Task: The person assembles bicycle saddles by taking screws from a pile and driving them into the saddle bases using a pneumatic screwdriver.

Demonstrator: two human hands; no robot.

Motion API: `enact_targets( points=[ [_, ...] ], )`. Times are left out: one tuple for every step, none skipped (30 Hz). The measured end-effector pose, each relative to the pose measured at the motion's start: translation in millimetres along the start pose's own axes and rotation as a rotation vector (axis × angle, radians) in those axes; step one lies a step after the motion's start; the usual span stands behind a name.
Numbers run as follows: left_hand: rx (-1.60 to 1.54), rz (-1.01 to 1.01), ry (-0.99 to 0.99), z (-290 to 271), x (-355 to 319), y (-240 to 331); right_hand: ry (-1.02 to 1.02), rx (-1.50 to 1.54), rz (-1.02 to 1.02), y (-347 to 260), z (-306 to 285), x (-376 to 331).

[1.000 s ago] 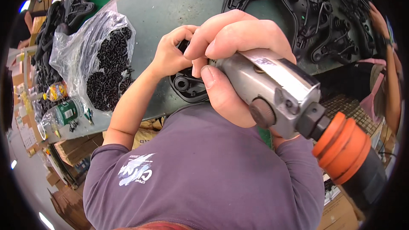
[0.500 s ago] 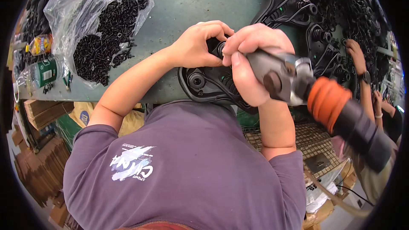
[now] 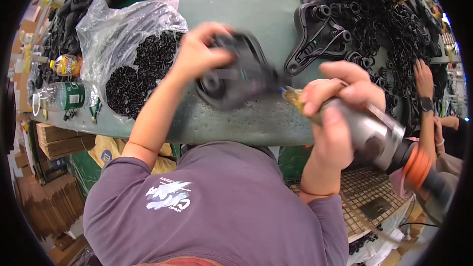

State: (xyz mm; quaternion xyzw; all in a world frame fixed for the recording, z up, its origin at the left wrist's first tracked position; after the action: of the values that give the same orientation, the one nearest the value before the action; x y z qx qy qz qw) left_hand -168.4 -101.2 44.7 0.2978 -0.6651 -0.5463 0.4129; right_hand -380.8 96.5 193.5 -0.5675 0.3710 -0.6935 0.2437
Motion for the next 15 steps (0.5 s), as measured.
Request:
enact_targets(
  points=[
    [0.081, -0.097, 0.234, -34, 22, 2, 0.04, 0.053, 0.043, 12, -19, -1],
    [-0.131, -0.187, 0.377, -62, 41, 13, 0.135, 0.076, 0.115, 24, -33, -2],
    [-0.052, 0.083, 0.711, -114, 55, -7, 0.194, 0.117, 0.228, 39, -36, 1],
    [-0.181, 0.035, 0.779, -114, 68, 7, 0.303, 0.096, 0.313, 49, -43, -1],
    [0.094, 0.142, 0.92, -148, 74, 0, 0.333, 0.078, 0.386, 61, -46, -3],
    [0.093, 0.225, 0.767, -140, 79, 14, 0.389, 0.045, 0.458, 75, -56, -9],
    [0.098, 0.304, 0.611, -126, 69, 36, 0.438, 0.028, 0.502, 85, -60, -16],
    [0.2, 0.305, 0.428, -114, 54, 52, 0.46, -0.018, 0.541, 93, -65, -23],
    [0.444, 0.251, 0.342, -109, 31, 59, 0.477, -0.062, 0.578, 103, -70, -28],
    [0.56, 0.122, 0.232, -105, 9, 56, 0.484, -0.138, 0.604, 117, -79, -35],
    [0.78, 0.097, 0.179, -107, -13, 50, 0.492, -0.175, 0.663, 124, -83, -36],
    [0.859, 0.022, 0.146, -110, -39, 36, 0.501, -0.213, 0.723, 131, -86, -38],
    [1.007, -0.056, 0.073, -111, -63, 27, 0.461, -0.256, 0.703, 135, -87, -34],
    [1.138, -0.208, 0.02, -112, -82, 18, 0.452, -0.223, 0.693, 145, -86, -32],
    [1.201, -0.251, -0.005, -113, -95, 8, 0.441, -0.193, 0.685, 153, -83, -29]
  ],
)
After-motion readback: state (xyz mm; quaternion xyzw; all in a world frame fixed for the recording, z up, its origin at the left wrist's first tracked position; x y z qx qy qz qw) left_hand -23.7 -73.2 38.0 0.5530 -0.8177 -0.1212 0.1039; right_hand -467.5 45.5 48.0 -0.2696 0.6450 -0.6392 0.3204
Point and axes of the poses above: each hand's wrist, its own x-axis towards the middle knuckle, its own z-axis out of the palm, y = z × x, the point moved 6 cm from there along x, towards the middle knuckle, and after that the axes turned 7 degrees about -x, right-handed, at the moved point
